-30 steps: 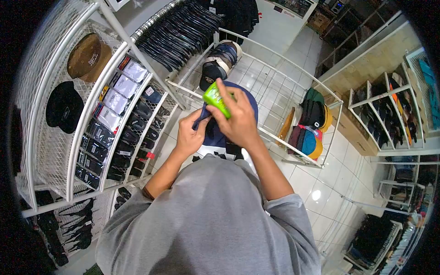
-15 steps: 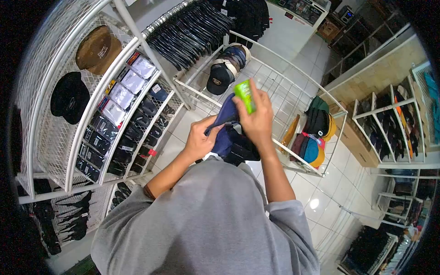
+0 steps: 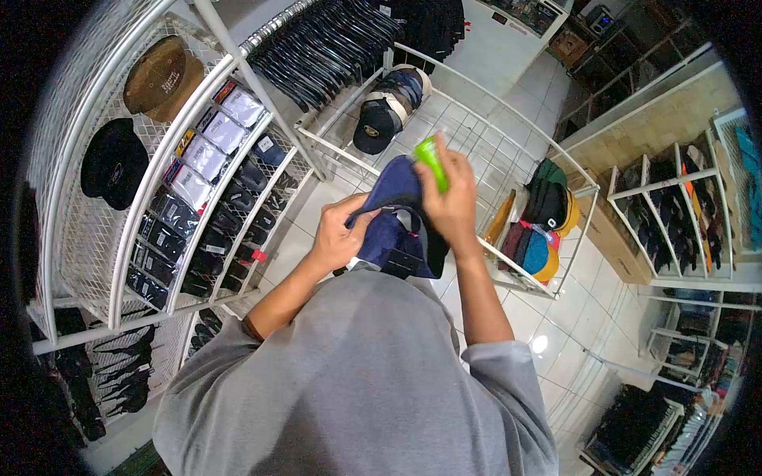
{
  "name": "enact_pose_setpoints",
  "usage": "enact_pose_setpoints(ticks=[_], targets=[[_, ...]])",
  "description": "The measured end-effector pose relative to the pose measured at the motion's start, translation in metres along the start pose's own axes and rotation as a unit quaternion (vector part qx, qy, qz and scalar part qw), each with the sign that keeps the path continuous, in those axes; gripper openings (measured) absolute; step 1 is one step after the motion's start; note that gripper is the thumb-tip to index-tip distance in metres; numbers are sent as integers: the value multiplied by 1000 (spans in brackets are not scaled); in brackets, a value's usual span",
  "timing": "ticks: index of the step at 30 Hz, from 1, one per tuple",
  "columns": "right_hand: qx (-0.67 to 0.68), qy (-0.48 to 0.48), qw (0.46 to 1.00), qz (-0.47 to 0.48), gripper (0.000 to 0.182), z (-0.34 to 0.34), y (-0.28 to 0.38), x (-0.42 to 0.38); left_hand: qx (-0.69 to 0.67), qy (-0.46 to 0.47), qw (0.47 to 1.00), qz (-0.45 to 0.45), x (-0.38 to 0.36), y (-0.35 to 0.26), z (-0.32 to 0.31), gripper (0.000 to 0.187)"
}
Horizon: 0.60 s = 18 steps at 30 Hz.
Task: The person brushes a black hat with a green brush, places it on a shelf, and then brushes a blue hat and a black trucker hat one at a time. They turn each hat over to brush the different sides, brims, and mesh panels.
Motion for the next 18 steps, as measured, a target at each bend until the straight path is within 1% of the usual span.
enact_pose_setpoints(ticks=[1,2,3,4,5,7,9,10,11,13,14,15,17,18], targets=[[-12,-14,999,-32,52,-1,-10,3,8,0,1000,-16,-1,2,-5,22],[-6,-29,1000,3,53,-3,-8,-5,15,0,999,-29,-4,2,-8,22],[0,-43,998,38,53,-7,7,-9,15,2,1000,-23,-4,0,-7,22],[21,-25,998,46,55,-11,19,-18,19,1,1000,-4,0,-3,-3,22],[43,-7,996,75,56,-10,33,-23,23,1,1000,11,3,-4,0,23],[59,28,995,77,57,-10,24,-22,22,15,1000,11,5,-1,3,23],[6,-17,1000,3,58,-6,-6,-7,16,-6,1000,-14,4,0,3,25],[32,-32,998,-51,59,-7,-16,-4,26,4,1000,-9,2,2,-1,25],[28,-34,998,-49,59,-9,-15,-8,23,5,1000,-12,2,1,-3,25],[33,-21,998,57,60,-13,19,-24,16,-1,1000,21,3,2,-1,25],[27,23,994,102,62,-14,33,-30,18,3,999,47,5,6,3,25],[65,26,989,133,61,-14,35,-30,25,-1,999,35,8,5,6,24],[12,-15,997,72,59,-8,7,-16,16,-24,999,14,9,0,7,21],[15,-52,998,-10,56,-4,-11,-5,15,-23,1000,11,9,0,4,21]])
Point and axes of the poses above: each hand's wrist, its own x-axis towards the middle knuckle, its own z-axis out of the back of the hand, y = z × x, the point moved 6 cm from there along x, towards the middle knuckle, and after that the axes turned 2 degrees about -z, right-handed, at the moved point
